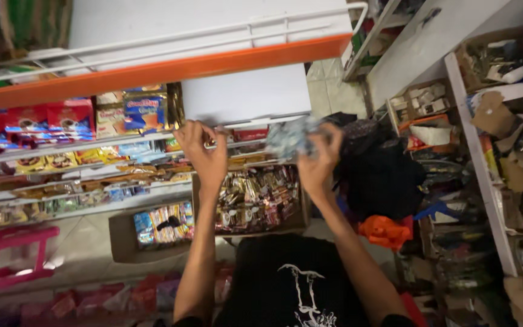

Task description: The person wipes down various shelves and surfaces in a convenience store using a cloth, moving several items and stock aside to reach different areas.

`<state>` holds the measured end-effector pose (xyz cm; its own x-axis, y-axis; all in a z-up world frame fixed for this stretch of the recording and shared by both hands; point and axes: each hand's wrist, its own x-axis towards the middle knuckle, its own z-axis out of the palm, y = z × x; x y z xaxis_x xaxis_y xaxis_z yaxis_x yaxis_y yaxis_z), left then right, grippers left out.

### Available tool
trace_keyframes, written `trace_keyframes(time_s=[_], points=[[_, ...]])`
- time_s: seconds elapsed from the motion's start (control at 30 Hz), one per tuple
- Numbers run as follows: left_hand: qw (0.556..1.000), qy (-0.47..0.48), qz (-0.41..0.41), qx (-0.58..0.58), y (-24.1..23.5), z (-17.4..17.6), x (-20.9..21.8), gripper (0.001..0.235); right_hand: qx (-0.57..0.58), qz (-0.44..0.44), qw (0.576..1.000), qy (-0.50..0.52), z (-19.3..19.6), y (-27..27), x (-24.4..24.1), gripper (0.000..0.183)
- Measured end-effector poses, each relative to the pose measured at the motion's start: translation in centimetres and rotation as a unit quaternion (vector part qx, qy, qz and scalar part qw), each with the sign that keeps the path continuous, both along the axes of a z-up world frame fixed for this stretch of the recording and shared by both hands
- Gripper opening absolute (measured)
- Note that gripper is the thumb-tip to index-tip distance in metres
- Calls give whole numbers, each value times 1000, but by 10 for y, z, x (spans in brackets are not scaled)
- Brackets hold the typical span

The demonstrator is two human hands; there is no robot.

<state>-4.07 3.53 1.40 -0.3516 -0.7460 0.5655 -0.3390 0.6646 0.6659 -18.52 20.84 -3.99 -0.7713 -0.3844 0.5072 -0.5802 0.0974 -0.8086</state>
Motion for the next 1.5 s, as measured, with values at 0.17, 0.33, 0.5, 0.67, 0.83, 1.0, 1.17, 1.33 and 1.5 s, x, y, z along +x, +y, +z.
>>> trace_keyframes(time_s=[0.17, 0.33, 0.5, 0.67, 0.83, 1.0, 1.17, 1.33, 1.5], points=[[1000, -29, -3, 10, 2, 5, 2, 27, -78, -44, 996, 18, -10, -30, 14, 32], [999, -45, -3, 24, 4, 6, 4, 29, -5, 210, 977, 21, -43, -66, 69, 29], [999, -45, -12, 14, 6, 1, 3, 29, -5, 15, 994, 110, -56, -63, 30, 31], [998, -51, -41, 19, 3, 3, 5, 32, -16, -81, 990, 111, -29, -22, -5, 26], [994, -54, -65, 63, -4, 10, 11, 24, -11, 107, 994, 25, -14, -46, 68, 19], [989, -59, -131, 20, 11, 6, 49, 26, 44, 57, 990, 120, -35, -69, 41, 16], [963, -75, -229, 119, 29, -48, 119, 51, -34, -155, 986, 54, -119, -22, 13, 85], [869, -67, -296, 391, 4, -122, 217, 42, -139, -115, 952, -247, -156, -4, 54, 70], [835, 25, -261, 483, -40, -128, 270, 74, 30, 23, 950, -311, -123, -98, 196, 55]])
